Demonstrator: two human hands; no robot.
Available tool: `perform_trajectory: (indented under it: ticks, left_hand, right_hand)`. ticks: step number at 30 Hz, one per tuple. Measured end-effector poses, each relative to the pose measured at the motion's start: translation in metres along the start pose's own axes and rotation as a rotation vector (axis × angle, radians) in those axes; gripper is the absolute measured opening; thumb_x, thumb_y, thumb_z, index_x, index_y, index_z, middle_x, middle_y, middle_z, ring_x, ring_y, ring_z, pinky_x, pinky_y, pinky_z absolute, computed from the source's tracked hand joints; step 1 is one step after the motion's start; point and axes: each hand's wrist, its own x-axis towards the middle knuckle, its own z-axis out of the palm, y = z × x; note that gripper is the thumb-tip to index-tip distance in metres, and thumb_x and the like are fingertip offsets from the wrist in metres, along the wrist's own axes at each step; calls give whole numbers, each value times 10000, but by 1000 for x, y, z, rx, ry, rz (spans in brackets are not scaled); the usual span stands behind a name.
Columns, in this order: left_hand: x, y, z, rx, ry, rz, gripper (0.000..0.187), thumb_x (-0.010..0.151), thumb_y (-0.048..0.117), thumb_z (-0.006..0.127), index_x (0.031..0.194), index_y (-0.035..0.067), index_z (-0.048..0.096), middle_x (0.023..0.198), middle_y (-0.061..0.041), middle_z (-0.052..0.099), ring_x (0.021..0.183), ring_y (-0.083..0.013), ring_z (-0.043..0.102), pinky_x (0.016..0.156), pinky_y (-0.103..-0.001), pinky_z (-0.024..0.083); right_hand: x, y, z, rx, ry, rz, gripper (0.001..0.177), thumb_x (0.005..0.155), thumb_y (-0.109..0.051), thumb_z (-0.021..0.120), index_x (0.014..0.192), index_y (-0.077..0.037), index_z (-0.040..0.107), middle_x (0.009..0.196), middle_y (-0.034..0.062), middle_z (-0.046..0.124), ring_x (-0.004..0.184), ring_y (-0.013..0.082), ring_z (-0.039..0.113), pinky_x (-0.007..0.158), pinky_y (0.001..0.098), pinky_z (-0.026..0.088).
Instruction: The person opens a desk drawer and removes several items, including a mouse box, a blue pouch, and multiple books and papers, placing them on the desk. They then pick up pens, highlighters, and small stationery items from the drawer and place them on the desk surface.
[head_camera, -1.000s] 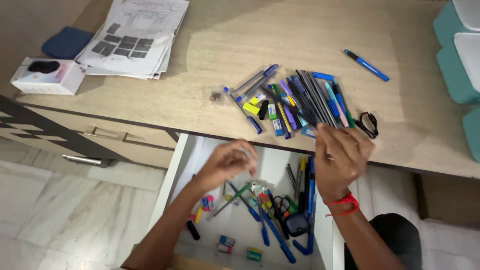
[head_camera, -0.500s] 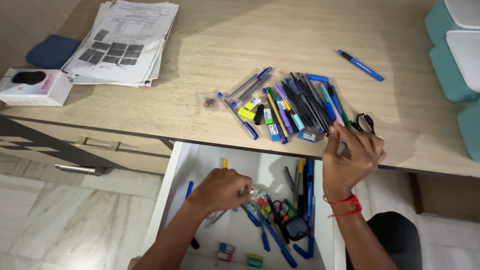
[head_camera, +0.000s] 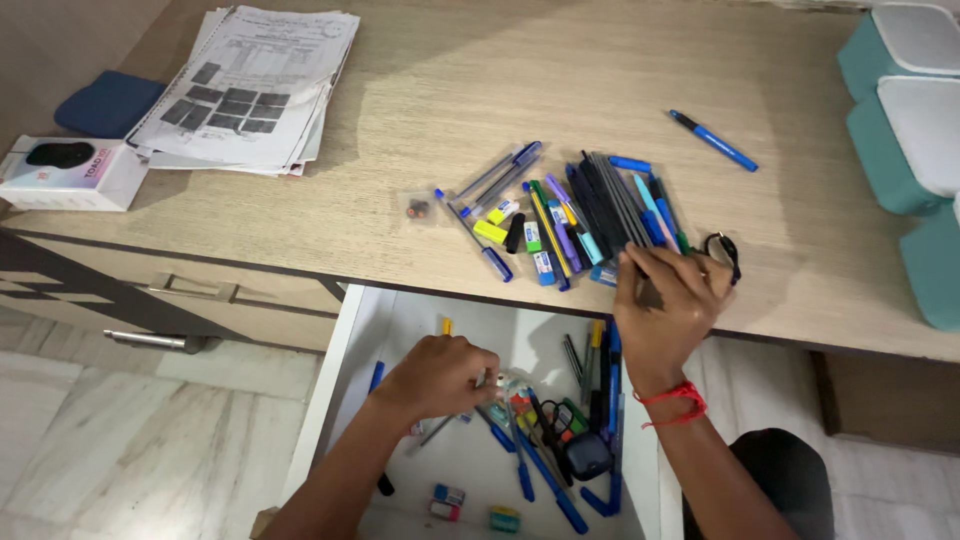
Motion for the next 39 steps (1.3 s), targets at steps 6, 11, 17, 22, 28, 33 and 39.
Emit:
perform_trajectory:
  ticks: [6, 11, 17, 22, 28, 33, 39]
  left_hand:
    - [2, -7, 7, 42, 19, 8, 70, 804, 240, 761, 823, 173, 757, 717, -22, 763, 702, -208, 749, 715, -371, 581]
    - [3, -12, 12, 72, 4, -20, 144, 836, 310, 769, 827, 168, 750, 740, -31, 769, 740, -226, 746, 749, -388, 573]
    - [-3, -20, 24, 99, 15, -18, 149, 836, 311, 754, 835, 163, 743, 809, -29, 777, 787, -225, 755, 770, -395, 583]
    - [-4, -28, 33, 146, -13, -38, 168, 820, 327, 772, 860, 166, 746, 840, -46, 770, 867, -248, 730, 788, -416, 570]
    - [-3, -23, 36, 147, -34, -43, 370, 767, 434, 825, 944, 139, 688, 889, -43, 752, 898, -271, 725, 810, -422, 561]
    - [-6, -15, 28, 109, 4, -19, 355, 770, 415, 818, 992, 162, 704, 891, -74, 741, 894, -281, 729, 796, -423, 570]
    - [-7, -17, 32, 108, -20, -94, 268, 776, 375, 794, 978, 202, 759, 863, -78, 760, 894, -261, 743, 818, -416, 573]
  right_hand:
    - [5, -7, -1, -92, 9, -41, 152, 865, -115, 884, 1007, -142, 836, 1028, -34, 742, 1086, 239, 545, 1034, 424, 390]
    - [4, -18, -10, -42, 74, -78, 157, 866, -82, 883, 1001, -135, 822, 1022, -27, 730, 1081, 231, 559, 1026, 409, 395]
    - [-3, -35, -25, 186, -20, -318, 149, 839, 8, 817, 966, -53, 770, 958, 67, 694, 939, 266, 630, 841, 386, 520]
    - [-15, -39, -26, 421, -409, -390, 94, 825, -30, 813, 897, -38, 752, 864, 81, 698, 751, 233, 694, 668, 331, 556]
    - [-27, -46, -15, 306, -1160, -352, 129, 844, -178, 748, 909, -74, 789, 895, 96, 755, 766, 273, 713, 698, 376, 574]
    - [-23, -51, -11, 263, -1344, -155, 275, 787, -315, 809, 958, -101, 787, 852, 85, 769, 743, 235, 735, 715, 355, 578]
    - [-30, -43, -9, 182, -1493, -142, 466, 683, -383, 878, 1026, -108, 726, 803, 46, 799, 735, 199, 744, 716, 359, 560]
